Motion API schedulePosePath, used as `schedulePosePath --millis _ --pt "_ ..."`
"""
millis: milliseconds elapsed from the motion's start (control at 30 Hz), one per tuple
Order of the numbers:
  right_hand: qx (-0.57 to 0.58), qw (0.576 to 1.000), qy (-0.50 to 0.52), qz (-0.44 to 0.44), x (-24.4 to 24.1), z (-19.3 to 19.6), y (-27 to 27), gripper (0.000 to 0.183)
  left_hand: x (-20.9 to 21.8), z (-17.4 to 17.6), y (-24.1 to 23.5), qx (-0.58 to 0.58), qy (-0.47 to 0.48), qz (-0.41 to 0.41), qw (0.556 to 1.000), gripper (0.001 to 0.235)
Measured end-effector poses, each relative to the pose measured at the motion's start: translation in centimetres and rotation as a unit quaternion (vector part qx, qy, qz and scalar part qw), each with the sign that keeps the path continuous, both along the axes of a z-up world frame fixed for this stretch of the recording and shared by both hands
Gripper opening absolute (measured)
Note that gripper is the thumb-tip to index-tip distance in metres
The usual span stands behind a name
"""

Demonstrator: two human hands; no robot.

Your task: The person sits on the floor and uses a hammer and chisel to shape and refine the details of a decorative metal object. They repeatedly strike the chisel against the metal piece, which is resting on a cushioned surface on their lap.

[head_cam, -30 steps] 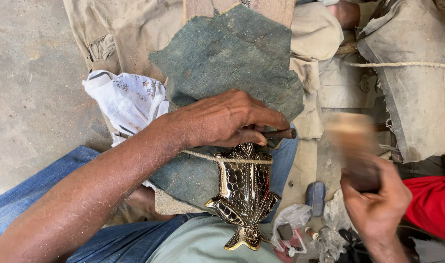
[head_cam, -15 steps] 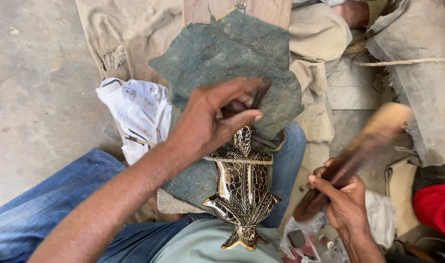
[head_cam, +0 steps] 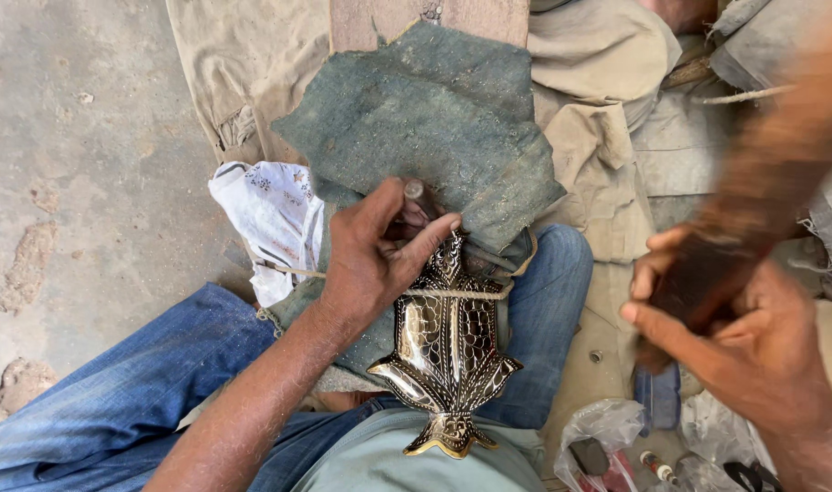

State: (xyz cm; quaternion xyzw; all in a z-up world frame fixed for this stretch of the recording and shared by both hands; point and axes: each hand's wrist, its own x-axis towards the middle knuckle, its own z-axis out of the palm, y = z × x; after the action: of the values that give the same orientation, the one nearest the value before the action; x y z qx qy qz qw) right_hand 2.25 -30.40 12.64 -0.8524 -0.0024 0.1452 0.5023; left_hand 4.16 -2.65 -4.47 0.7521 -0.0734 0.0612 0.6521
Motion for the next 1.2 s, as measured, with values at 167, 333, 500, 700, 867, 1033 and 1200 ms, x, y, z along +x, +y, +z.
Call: schedulePosePath --millis 167,333,500,700,867,1033,1200 --pt "-0.396 0.902 -0.157 0.07 2.7 2.8 1.5 0.042 -0.4 -0.2 -0.4 0.025 -0.02 0.037 0.999 0.031" --pt "-0.516 0.786 -0.259 0.221 5.2 5.0 3.8 0.048 -0.2 -0.3 -0.6 0.009 0.02 0.031 0.999 0.031" --pt "-0.536 0.767 -0.254 0.245 5.9 5.8 5.4 0.049 -0.2 -0.2 -0.5 0.023 -0.022 0.026 0.999 0.028" --pt "-0.529 0.766 -0.252 0.266 6.5 6.3 6.3 0.054 -0.1 0.3 -0.6 0.018 -0.023 0.026 0.999 0.028" --pt "-0.553 0.743 -0.253 0.28 6.6 5.9 6.6 0.055 0.0 0.4 -0.5 -0.002 -0.013 0.013 1.0 0.026" --pt "-0.553 0.749 -0.238 0.277 6.6 5.4 6.1 0.051 -0.2 0.1 -0.5 0.024 0.006 0.014 1.0 0.026" --pt "-0.536 0.755 -0.263 0.27 6.9 4.9 5.7 0.052 -0.1 0.0 -0.5 0.021 -0.019 0.024 0.999 0.027"
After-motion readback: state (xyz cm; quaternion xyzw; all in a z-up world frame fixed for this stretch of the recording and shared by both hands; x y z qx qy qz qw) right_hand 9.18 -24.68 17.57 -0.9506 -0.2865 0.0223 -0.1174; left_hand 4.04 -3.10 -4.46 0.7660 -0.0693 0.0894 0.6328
